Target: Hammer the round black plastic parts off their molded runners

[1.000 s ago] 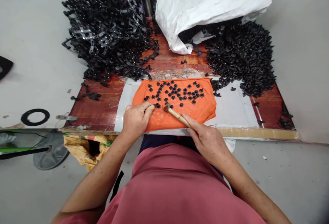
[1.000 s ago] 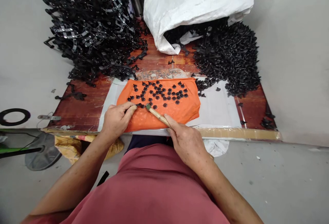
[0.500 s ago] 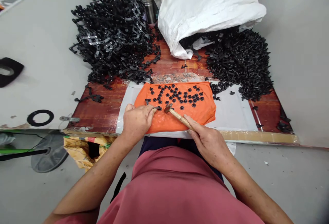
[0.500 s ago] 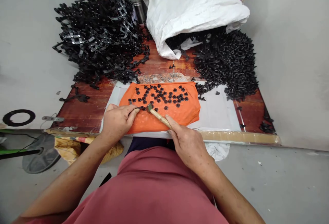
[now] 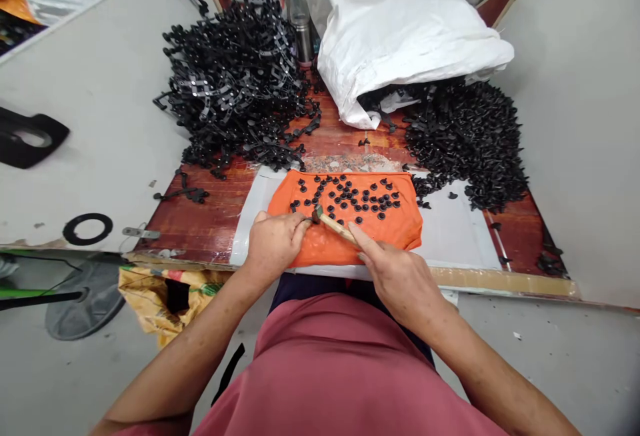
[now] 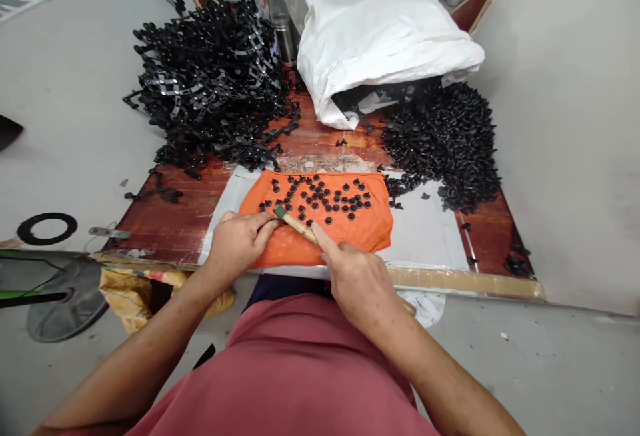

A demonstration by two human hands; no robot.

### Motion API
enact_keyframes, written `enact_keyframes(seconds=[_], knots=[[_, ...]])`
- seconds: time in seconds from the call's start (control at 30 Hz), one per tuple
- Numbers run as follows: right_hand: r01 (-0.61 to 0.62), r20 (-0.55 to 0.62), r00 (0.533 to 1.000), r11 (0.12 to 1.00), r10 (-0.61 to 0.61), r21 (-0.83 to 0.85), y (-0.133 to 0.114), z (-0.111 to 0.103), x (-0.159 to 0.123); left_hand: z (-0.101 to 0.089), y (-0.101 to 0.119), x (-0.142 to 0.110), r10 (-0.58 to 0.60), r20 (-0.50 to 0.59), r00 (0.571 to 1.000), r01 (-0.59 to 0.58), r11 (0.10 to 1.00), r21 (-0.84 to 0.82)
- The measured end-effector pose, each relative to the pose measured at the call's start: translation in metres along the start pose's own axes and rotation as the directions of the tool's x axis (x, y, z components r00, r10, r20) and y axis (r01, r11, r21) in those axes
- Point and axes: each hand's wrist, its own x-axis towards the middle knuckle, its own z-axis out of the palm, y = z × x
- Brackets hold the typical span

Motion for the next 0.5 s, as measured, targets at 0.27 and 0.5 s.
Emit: enact_keyframes(seconds=[0.27, 0.5], knots=[[-0.054, 0.072, 0.996, 0.996, 0.059, -0.069, -0.004, 0.009, 0.004, 0.003, 0.000, -0.002, -0.006, -0.022, 1.000, 0.004, 0.997, -0.072], [-0.050, -0.036, 0.997, 0.924, 0.068, 0.379, 0.007, 0.000, -0.007, -0.019, -0.031, -0.016, -0.082, 0.012, 0.997, 0.070, 0.766, -0.639]])
